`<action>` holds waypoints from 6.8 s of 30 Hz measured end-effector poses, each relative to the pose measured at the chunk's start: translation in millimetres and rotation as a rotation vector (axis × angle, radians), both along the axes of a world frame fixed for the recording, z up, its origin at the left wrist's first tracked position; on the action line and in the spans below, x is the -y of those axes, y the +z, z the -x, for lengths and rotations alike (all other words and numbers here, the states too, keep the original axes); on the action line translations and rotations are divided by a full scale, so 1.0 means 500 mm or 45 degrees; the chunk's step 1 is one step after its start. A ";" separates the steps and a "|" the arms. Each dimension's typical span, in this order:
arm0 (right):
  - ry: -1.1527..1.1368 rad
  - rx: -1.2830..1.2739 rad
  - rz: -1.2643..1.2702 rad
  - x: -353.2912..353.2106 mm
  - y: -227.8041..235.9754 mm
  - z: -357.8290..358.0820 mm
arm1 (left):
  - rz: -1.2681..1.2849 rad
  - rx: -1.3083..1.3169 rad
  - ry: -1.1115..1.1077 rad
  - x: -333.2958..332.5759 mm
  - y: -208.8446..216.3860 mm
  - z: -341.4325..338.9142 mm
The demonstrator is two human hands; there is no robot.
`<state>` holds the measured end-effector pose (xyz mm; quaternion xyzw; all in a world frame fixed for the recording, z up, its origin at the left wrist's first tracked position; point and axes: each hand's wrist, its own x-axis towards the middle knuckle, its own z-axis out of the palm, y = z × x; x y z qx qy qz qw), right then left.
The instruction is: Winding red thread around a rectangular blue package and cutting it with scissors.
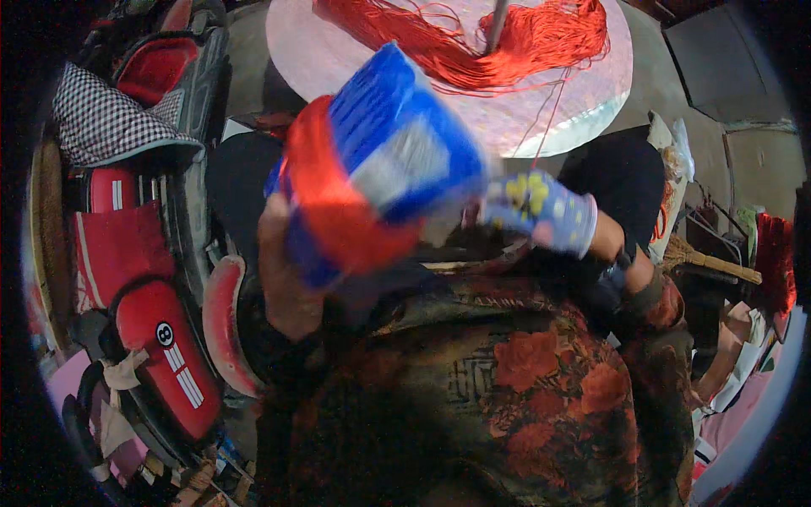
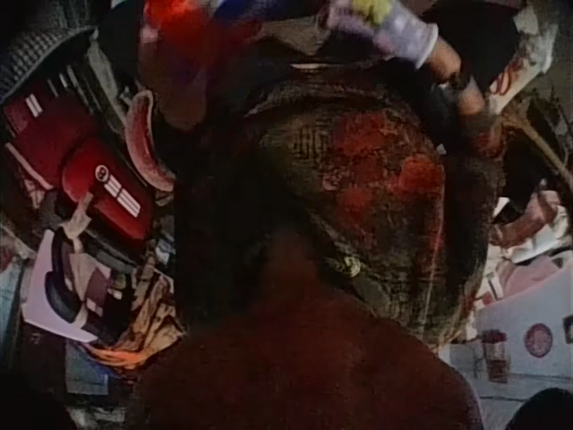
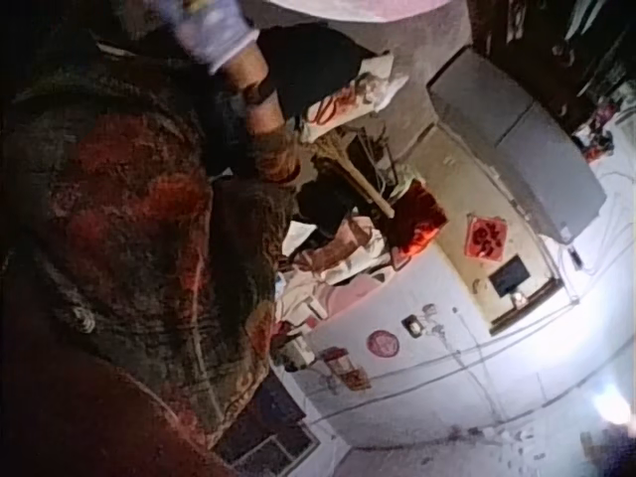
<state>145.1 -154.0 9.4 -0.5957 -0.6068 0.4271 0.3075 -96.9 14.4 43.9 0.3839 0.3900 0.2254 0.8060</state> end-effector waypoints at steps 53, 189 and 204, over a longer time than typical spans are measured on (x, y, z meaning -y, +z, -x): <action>-0.070 -0.396 0.039 -0.005 -0.022 0.038 | 0.106 0.403 -0.026 -0.001 -0.049 -0.028; -0.100 -0.155 -0.187 -0.084 0.003 -0.047 | 0.068 0.167 -0.851 -0.012 -0.026 0.009; -0.053 -0.025 -0.051 -0.095 0.081 -0.027 | -0.124 -0.122 -0.894 -0.005 -0.032 -0.008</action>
